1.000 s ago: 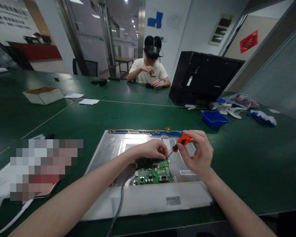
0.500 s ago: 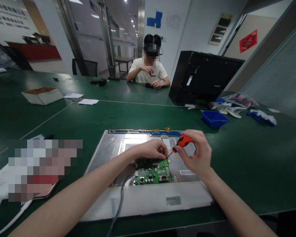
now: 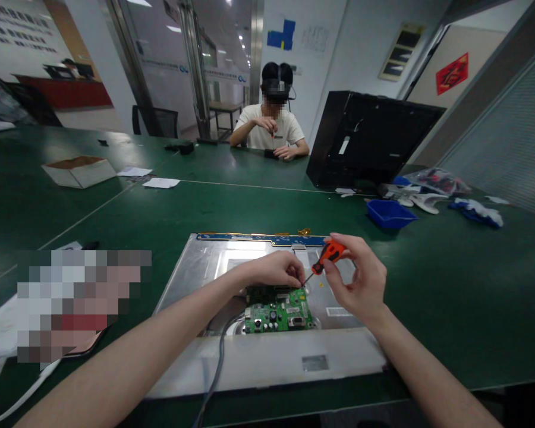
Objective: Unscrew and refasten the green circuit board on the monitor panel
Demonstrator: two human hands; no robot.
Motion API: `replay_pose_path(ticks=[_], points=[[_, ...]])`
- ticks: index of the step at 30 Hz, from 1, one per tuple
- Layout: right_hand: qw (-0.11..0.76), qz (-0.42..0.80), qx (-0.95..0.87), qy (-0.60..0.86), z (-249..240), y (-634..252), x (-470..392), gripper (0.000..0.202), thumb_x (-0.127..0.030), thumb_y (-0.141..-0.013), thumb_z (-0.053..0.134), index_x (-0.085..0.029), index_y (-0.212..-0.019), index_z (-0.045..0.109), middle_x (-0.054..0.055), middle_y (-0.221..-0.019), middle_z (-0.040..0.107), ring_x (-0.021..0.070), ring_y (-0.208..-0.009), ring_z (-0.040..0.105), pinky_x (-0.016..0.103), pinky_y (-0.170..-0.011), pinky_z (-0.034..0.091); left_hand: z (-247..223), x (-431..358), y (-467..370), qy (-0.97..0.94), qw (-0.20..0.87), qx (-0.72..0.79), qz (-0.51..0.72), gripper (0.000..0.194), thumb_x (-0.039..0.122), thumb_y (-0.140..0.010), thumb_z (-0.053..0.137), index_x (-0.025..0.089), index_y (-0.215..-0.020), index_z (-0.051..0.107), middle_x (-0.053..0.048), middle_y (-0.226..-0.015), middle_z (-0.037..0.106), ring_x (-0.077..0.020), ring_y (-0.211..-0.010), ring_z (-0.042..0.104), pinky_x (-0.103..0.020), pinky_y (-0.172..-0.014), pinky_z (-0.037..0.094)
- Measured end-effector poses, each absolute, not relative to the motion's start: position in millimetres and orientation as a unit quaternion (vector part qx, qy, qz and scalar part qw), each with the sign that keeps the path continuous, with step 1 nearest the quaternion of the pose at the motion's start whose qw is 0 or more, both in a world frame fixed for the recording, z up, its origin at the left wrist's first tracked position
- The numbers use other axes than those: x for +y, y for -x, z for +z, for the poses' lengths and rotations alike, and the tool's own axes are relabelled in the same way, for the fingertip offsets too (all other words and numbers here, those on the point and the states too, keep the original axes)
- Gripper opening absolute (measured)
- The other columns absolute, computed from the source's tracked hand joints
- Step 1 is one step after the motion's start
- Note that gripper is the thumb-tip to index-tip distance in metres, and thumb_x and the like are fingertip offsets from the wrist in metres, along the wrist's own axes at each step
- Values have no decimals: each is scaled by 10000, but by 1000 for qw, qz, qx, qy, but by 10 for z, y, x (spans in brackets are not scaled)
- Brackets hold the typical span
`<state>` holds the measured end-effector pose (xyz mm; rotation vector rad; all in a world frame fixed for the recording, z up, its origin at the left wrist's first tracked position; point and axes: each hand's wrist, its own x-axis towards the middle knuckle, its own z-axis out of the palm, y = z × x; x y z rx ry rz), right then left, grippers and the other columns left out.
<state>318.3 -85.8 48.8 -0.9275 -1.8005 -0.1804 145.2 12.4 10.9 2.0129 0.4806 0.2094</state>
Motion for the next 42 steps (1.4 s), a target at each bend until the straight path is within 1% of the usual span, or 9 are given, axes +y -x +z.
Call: replay_pose_path(ticks=[4, 8, 13, 16, 20, 25, 31, 34, 42], points=[[538, -71, -744, 390, 428, -3210, -847, 451, -167, -809, 705, -255, -1218, 536, 58, -1051, 678, 203, -899, 668, 342, -690, 576, 106, 130, -1453, -831, 512, 199, 87, 93, 108, -754, 652, 128, -830, 702, 7, -697, 617, -116, -649, 545, -226, -620, 407], [569, -40, -724, 387, 359, -3189, -837, 430, -182, -791, 743, -261, -1153, 525, 36, -1005, 669, 189, -829, 678, 345, -682, 577, 101, 143, -1457, -830, 515, 196, 82, 101, 113, -746, 659, 131, -834, 705, 14, -680, 613, -118, -638, 541, -231, -615, 409], [579, 6, -722, 378, 348, -3140, -833, 441, -160, -836, 681, -270, -1209, 473, 39, -1031, 652, 185, -836, 681, 339, -667, 579, 99, 149, -1459, -828, 518, 196, 82, 90, 98, -739, 674, 142, -815, 697, 11, -712, 636, -122, -665, 562, -225, -632, 424], [568, -4, -732, 375, 394, -3148, -820, 446, -153, -849, 665, -277, -1241, 490, 53, -1074, 645, 201, -907, 669, 339, -670, 573, 90, 144, -1458, -823, 528, 193, 88, 79, 95, -751, 659, 142, -805, 691, 8, -722, 641, -119, -667, 571, -223, -643, 435], [544, -42, -741, 391, 480, -3165, -820, 419, -139, -880, 614, -299, -1264, 563, 61, -1101, 605, 186, -888, 635, 316, -642, 558, 84, 143, -1458, -826, 523, 193, 88, 78, 95, -755, 647, 133, -806, 692, 9, -702, 629, -115, -650, 559, -216, -626, 426], [521, -38, -755, 397, 481, -3156, -835, 435, -145, -926, 517, -306, -1330, 527, 75, -1163, 638, 212, -959, 636, 357, -703, 567, 96, 151, -1465, -834, 510, 192, 88, 60, 99, -748, 653, 137, -775, 691, 13, -691, 617, -113, -646, 552, -212, -617, 413], [559, -35, -730, 392, 374, -3164, -777, 435, -192, -829, 696, -281, -1221, 530, 36, -1026, 675, 194, -855, 666, 364, -706, 572, 93, 154, -1466, -827, 525, 181, 84, 84, 97, -742, 637, 138, -794, 688, 16, -677, 609, -113, -643, 540, -218, -622, 402], [567, -34, -721, 396, 397, -3165, -758, 389, -184, -813, 717, -272, -1159, 562, 23, -980, 678, 188, -843, 663, 359, -711, 568, 80, 154, -1461, -823, 532, 176, 92, 84, 107, -737, 633, 137, -793, 688, 8, -691, 620, -120, -644, 546, -227, -624, 403], [514, 3, -750, 417, 635, -3155, -777, 328, -168, -846, 659, -260, -1157, 606, 53, -1107, 689, 193, -928, 667, 326, -719, 566, 81, 149, -1464, -833, 513, 189, 85, 81, 93, -733, 633, 133, -777, 687, 8, -674, 621, -121, -637, 551, -225, -618, 413]])
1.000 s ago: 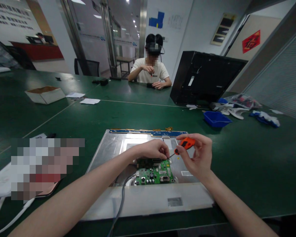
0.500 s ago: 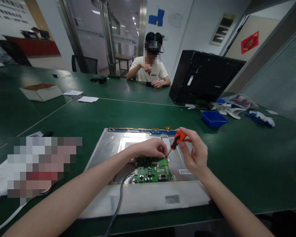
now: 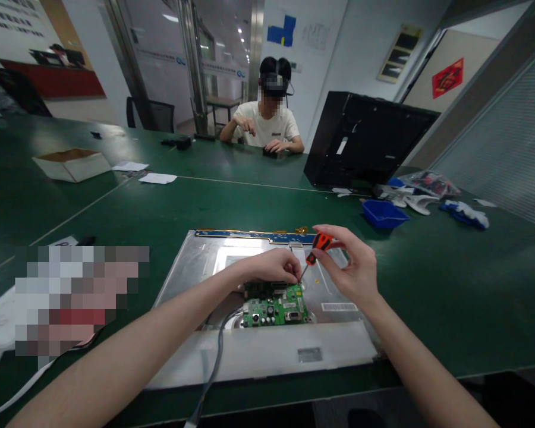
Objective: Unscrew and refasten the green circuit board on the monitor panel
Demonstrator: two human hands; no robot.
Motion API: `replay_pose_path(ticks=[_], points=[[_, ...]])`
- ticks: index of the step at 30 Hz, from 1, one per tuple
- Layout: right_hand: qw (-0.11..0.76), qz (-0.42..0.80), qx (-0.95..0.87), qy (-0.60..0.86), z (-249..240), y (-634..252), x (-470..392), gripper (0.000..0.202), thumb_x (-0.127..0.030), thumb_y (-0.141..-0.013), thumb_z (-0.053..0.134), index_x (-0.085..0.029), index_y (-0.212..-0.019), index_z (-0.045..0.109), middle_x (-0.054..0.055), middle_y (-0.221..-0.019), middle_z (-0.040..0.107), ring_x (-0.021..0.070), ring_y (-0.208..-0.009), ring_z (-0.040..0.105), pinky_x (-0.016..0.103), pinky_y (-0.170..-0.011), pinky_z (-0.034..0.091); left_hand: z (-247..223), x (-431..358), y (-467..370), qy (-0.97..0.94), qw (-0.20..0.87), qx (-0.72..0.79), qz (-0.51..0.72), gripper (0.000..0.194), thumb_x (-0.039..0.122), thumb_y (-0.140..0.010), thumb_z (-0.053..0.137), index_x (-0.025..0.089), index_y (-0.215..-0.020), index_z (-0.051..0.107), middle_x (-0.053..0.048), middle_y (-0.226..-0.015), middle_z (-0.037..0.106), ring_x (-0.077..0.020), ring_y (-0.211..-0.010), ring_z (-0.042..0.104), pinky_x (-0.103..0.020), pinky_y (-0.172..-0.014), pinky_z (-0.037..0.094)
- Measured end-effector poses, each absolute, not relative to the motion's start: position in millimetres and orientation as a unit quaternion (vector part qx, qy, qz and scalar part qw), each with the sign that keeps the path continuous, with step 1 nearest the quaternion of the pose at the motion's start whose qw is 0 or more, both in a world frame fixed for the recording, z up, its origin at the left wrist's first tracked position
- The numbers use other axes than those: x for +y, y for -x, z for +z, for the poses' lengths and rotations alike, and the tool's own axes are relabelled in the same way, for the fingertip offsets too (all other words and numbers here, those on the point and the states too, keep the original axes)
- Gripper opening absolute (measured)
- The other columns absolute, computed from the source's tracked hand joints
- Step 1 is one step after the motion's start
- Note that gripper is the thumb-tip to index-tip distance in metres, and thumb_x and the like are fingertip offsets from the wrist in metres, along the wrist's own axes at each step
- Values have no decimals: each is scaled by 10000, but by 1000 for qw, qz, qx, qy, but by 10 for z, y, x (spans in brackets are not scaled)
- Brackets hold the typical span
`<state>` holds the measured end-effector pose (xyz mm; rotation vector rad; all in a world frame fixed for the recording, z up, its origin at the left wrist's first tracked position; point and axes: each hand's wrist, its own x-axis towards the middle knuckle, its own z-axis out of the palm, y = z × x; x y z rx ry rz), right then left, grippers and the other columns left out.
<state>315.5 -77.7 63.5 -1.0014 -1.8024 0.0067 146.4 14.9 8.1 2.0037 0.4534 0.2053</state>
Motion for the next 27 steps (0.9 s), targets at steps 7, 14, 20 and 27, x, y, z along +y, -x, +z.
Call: replay_pose_path(ticks=[7, 14, 20, 27], points=[[393, -24, -769, 505, 927, -3160, -721, 213, -402, -876, 638, -225, -834, 527, -18, -689, 644, 147, -586, 618, 258, -553, 436, 102, 140, -1453, -838, 503, 193, 87, 95, 98, -730, 646, 136, -799, 699, -2, -713, 639, -128, -662, 561, -234, -637, 420], [58, -173, -780, 599, 1351, -3111, -682, 430, -589, -917, 484, -223, -747, 633, 27, -565, 611, 193, -554, 578, 271, -497, 217, 79, 149, -1462, -831, 517, 190, 84, 98, 103, -733, 648, 135, -814, 695, 7, -698, 626, -123, -653, 559, -227, -620, 405], [-9, -96, -818, 567, 1577, -2984, -651, 160, -380, -857, 591, -238, -861, 664, 30, -755, 697, 189, -674, 612, 266, -522, 254, 82, 149, -1459, -835, 512, 186, 85, 73, 114, -731, 652, 139, -787, 690, 14, -675, 616, -121, -640, 554, -227, -614, 404], [-22, -65, -831, 552, 1604, -3022, -671, 241, -484, -841, 629, -255, -833, 704, 18, -713, 688, 177, -649, 593, 269, -522, 256, 83, 139, -1455, -832, 518, 182, 84, 105, 112, -735, 644, 140, -826, 688, 6, -711, 629, -124, -661, 563, -239, -635, 425]])
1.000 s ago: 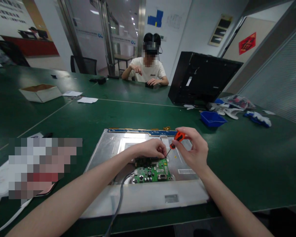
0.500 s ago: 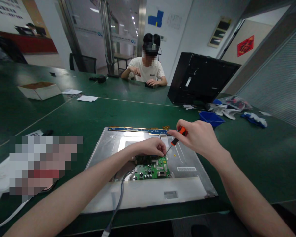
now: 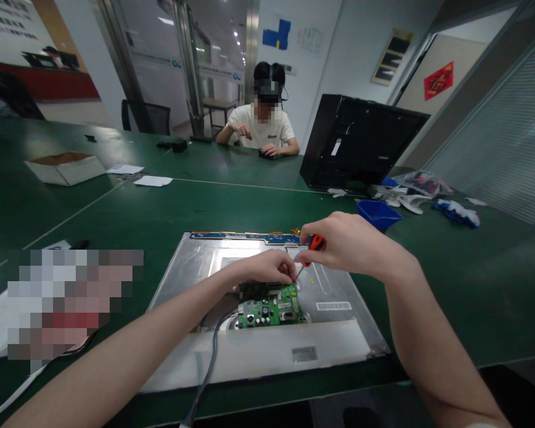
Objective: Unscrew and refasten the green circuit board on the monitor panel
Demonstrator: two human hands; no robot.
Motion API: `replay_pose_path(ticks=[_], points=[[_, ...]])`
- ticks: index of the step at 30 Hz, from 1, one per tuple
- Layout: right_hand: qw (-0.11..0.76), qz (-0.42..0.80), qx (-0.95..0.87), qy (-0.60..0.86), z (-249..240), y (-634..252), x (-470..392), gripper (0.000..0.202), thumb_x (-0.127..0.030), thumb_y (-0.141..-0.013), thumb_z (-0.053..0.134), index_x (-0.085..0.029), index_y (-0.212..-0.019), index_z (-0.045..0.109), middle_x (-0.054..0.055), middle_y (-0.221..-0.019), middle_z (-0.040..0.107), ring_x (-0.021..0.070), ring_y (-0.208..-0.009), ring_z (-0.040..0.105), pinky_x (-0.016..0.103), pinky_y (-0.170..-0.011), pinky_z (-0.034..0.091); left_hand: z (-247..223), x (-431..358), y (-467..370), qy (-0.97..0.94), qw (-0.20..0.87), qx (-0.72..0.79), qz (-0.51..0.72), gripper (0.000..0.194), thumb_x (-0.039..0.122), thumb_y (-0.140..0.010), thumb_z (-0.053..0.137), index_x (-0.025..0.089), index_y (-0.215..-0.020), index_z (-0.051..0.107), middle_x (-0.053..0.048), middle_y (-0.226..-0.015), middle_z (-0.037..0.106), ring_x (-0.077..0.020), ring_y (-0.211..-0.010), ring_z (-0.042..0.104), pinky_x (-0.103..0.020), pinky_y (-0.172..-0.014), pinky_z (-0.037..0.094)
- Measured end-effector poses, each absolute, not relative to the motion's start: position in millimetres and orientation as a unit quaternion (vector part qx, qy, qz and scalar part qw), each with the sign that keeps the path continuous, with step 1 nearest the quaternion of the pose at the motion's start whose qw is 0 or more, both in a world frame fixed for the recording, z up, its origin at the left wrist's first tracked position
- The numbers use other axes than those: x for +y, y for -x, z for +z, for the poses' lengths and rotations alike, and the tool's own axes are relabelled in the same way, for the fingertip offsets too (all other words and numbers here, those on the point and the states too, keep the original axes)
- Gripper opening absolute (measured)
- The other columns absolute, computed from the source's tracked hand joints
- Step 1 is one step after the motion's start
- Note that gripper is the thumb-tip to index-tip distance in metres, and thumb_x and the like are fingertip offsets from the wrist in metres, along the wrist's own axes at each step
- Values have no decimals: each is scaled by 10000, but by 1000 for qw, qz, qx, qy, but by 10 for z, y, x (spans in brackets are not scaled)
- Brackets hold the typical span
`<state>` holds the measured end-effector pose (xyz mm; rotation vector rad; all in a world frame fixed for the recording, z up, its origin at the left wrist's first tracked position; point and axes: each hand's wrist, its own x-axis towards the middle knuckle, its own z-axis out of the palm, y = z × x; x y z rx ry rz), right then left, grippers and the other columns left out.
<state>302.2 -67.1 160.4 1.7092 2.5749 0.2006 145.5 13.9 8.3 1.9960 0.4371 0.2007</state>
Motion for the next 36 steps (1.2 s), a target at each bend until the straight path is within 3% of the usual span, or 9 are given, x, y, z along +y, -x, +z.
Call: replay_pose_path(ticks=[2, 4, 8, 11, 19, 23, 27, 32, 36], points=[[19, 83, 815, -573, 1580, -3020, -675, 380, -571, -875, 562, -239, -747, 695, 33, -670, 668, 176, -611, 575, 276, -510, 240, 79, 135, -1454, -828, 521, 185, 91, 108, 114, -733, 654, 142, -833, 682, 5, -734, 631, -122, -675, 565, -233, -639, 430], [14, 93, 813, -575, 1562, -3014, -675, 414, -564, -908, 519, -228, -720, 671, 36, -654, 656, 171, -593, 562, 279, -507, 229, 81, 131, -1454, -828, 520, 186, 93, 98, 116, -738, 650, 141, -828, 678, 6, -733, 628, -122, -672, 562, -231, -631, 430], [0, 62, 838, -542, 1576, -3044, -682, 162, -384, -890, 583, -227, -904, 623, 17, -747, 677, 166, -648, 581, 264, -521, 250, 96, 132, -1454, -838, 506, 187, 86, 87, 120, -747, 630, 140, -815, 681, 12, -701, 619, -123, -654, 558, -231, -619, 415], [1, 23, 849, -528, 1608, -3090, -694, 150, -296, -858, 612, -223, -987, 588, 18, -839, 697, 168, -718, 608, 253, -542, 282, 104, 133, -1452, -843, 495, 194, 85, 90, 127, -741, 635, 141, -815, 684, 8, -714, 627, -125, -659, 561, -229, -611, 413], [29, 88, 818, -568, 1605, -3021, -714, 264, -482, -905, 566, -246, -845, 667, 36, -732, 687, 206, -677, 617, 282, -522, 248, 135, 91, -1443, -835, 506, 194, 93, 97, 128, -744, 628, 142, -824, 680, 0, -726, 635, -130, -671, 570, -235, -629, 430], [22, 46, 838, -543, 1602, -3076, -702, 159, -353, -881, 604, -254, -1004, 622, 21, -831, 709, 194, -723, 629, 265, -537, 287, 116, 110, -1440, -853, 476, 189, 100, 83, 136, -742, 645, 146, -814, 686, 6, -721, 624, -125, -669, 557, -226, -616, 413], [4, -12, 857, -514, 1617, -3139, -699, 271, -248, -823, 650, -254, -1077, 554, -1, -937, 714, 173, -784, 637, 247, -570, 333, 109, 130, -1433, -868, 454, 174, 105, 101, 122, -752, 636, 151, -832, 689, 10, -729, 622, -115, -663, 548, -219, -613, 407], [18, 41, 834, -550, 1616, -3083, -701, 290, -457, -868, 625, -251, -1071, 615, 30, -825, 710, 205, -717, 638, 265, -530, 306, 150, 114, -1432, -890, 418, 149, 108, 111, 127, -773, 634, 160, -856, 699, 3, -753, 629, -122, -683, 553, -224, -631, 409], [29, 64, 835, -546, 1613, -3066, -686, 209, -407, -915, 559, -246, -1025, 635, 35, -766, 693, 202, -684, 627, 269, -520, 278, 162, 97, -1449, -900, 394, 149, 111, 113, 96, -764, 645, 153, -842, 702, 1, -739, 624, -127, -686, 562, -227, -635, 414]])
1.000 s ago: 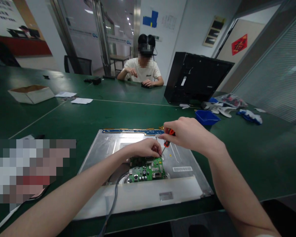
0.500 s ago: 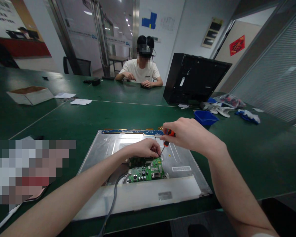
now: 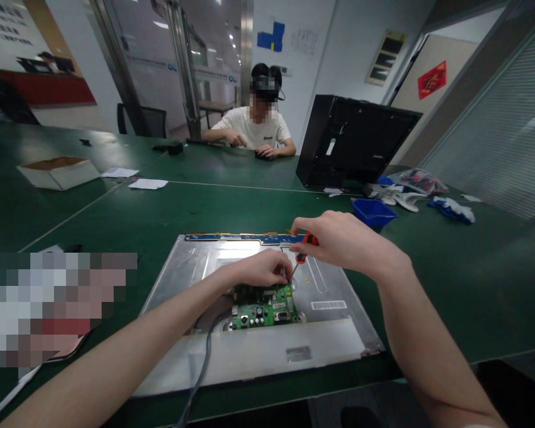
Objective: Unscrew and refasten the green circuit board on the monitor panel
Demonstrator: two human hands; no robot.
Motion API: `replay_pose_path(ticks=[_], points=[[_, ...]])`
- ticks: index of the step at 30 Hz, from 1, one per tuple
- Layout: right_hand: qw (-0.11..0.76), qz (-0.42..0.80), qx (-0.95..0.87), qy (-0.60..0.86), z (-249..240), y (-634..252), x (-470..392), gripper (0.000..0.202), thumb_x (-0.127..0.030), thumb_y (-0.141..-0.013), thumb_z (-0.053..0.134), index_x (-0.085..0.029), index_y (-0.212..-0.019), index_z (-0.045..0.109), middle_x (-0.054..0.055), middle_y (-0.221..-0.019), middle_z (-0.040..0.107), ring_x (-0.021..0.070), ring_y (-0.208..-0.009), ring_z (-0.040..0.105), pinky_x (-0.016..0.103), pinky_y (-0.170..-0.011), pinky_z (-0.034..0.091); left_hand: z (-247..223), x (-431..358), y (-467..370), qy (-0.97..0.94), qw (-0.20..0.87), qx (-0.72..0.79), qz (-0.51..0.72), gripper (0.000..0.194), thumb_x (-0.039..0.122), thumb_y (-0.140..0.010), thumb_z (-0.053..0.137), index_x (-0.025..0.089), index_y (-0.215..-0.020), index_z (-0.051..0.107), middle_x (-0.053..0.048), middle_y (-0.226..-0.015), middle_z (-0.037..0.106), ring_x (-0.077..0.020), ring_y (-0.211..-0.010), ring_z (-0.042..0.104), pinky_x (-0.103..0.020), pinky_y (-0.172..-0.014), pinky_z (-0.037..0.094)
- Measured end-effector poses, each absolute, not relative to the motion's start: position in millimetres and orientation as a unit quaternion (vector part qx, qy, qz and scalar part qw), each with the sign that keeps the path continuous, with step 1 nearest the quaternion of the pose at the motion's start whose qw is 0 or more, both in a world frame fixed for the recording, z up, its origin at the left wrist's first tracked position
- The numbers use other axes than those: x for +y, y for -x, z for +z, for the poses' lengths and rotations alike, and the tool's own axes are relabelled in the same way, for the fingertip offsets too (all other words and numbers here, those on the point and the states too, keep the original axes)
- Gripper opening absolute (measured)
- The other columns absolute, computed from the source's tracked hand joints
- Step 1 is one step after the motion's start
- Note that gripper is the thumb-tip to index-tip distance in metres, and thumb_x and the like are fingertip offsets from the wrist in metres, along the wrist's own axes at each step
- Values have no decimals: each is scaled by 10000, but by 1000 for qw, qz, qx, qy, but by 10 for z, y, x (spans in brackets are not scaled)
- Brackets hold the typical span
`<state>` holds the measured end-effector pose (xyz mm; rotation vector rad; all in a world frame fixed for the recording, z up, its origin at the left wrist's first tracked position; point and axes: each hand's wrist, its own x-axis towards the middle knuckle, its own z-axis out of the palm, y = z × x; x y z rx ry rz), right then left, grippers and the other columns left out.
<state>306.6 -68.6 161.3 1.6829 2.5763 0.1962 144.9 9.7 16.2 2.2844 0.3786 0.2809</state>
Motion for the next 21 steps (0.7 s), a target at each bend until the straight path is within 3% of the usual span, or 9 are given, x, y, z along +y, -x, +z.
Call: replay_pose_path(ticks=[5, 8, 12, 19, 21], points=[[-8, 0, 865, -502, 1622, -3115, -676, 277, -282, -830, 635, -237, -1090, 551, 11, -872, 700, 173, -721, 620, 249, -551, 318, 157, 90, -1459, -900, 393, 150, 118, 157, 43, -738, 645, 147, -843, 698, -1, -765, 636, -127, -686, 570, -225, -635, 415], [-13, -13, 875, -485, 1622, -3121, -663, 253, -325, -830, 652, -245, -1061, 588, 14, -903, 708, 174, -754, 628, 248, -569, 325, 169, 82, -1455, -900, 393, 150, 116, 153, 39, -748, 637, 141, -847, 695, -3, -752, 637, -128, -680, 567, -231, -638, 412], [3, 37, 852, -522, 1608, -3101, -638, 237, -462, -899, 582, -254, -972, 671, 25, -790, 706, 178, -697, 618, 259, -556, 294, 184, 75, -1453, -905, 384, 153, 104, 140, 67, -760, 638, 151, -853, 702, -1, -737, 630, -129, -675, 556, -231, -629, 404], [-4, 24, 868, -495, 1619, -3089, -667, 240, -312, -851, 620, -235, -1076, 591, 12, -836, 699, 160, -695, 600, 258, -556, 291, 166, 83, -1464, -900, 391, 152, 117, 138, 49, -739, 631, 139, -821, 695, 10, -697, 619, -112, -631, 540, -220, -605, 394], [-2, 12, 871, -492, 1629, -3094, -683, 254, -331, -839, 640, -238, -1070, 590, 12, -858, 700, 160, -707, 602, 254, -558, 297, 165, 84, -1462, -899, 394, 152, 116, 136, 50, -743, 627, 139, -820, 694, 6, -707, 627, -111, -631, 543, -222, -606, 399]])
